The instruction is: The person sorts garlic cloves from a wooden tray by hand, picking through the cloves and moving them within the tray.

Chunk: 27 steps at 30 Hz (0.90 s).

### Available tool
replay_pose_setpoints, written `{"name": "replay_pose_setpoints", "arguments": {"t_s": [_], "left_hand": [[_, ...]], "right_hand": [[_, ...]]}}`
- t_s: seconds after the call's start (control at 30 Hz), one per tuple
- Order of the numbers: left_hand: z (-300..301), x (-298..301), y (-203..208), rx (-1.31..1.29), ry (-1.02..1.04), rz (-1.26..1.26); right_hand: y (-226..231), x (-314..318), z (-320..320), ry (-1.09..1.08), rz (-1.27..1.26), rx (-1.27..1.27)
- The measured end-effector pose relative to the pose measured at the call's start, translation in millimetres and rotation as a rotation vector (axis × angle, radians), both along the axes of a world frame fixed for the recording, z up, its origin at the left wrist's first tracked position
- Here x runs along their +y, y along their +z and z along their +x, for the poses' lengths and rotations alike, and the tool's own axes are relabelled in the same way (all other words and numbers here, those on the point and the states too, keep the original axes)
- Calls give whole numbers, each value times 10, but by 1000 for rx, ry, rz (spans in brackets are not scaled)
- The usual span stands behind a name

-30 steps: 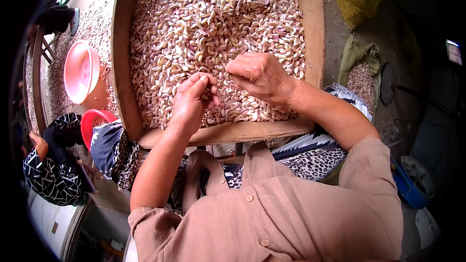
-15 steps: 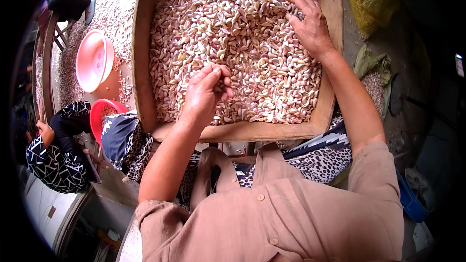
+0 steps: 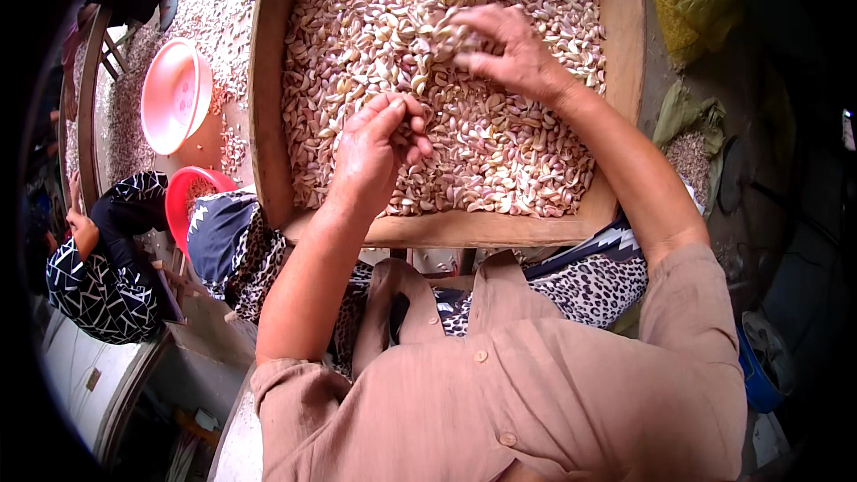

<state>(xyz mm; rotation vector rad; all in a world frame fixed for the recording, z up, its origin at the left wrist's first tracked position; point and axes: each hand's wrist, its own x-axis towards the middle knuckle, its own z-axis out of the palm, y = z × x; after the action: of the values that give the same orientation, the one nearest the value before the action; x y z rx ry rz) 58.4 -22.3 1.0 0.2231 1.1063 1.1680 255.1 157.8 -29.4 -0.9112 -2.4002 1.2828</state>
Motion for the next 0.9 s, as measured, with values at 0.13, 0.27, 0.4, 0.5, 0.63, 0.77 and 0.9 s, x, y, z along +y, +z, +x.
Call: {"name": "replay_pose_setpoints", "arguments": {"t_s": [0.13, 0.27, 0.4, 0.5, 0.63, 0.77, 0.9], "left_hand": [[-67, 14, -24, -29, 48, 17], [-106, 60, 94, -20, 75, 2], [-99, 42, 100, -19, 69, 26], [-87, 19, 82, -21, 52, 35], [-97, 29, 72, -11, 52, 21], [-92, 24, 66, -11, 39, 27], [-82, 11, 41, -9, 16, 30]], "right_hand": [[34, -422, -41, 317, 161, -276], [348, -520, 223, 576, 301, -253], [520, -234, 567, 428, 356, -467], [562, 56, 717, 222, 422, -509], [540, 266, 849, 4, 527, -378], [463, 215, 802, -67, 415, -127], [333, 43, 642, 40, 251, -88]]}}
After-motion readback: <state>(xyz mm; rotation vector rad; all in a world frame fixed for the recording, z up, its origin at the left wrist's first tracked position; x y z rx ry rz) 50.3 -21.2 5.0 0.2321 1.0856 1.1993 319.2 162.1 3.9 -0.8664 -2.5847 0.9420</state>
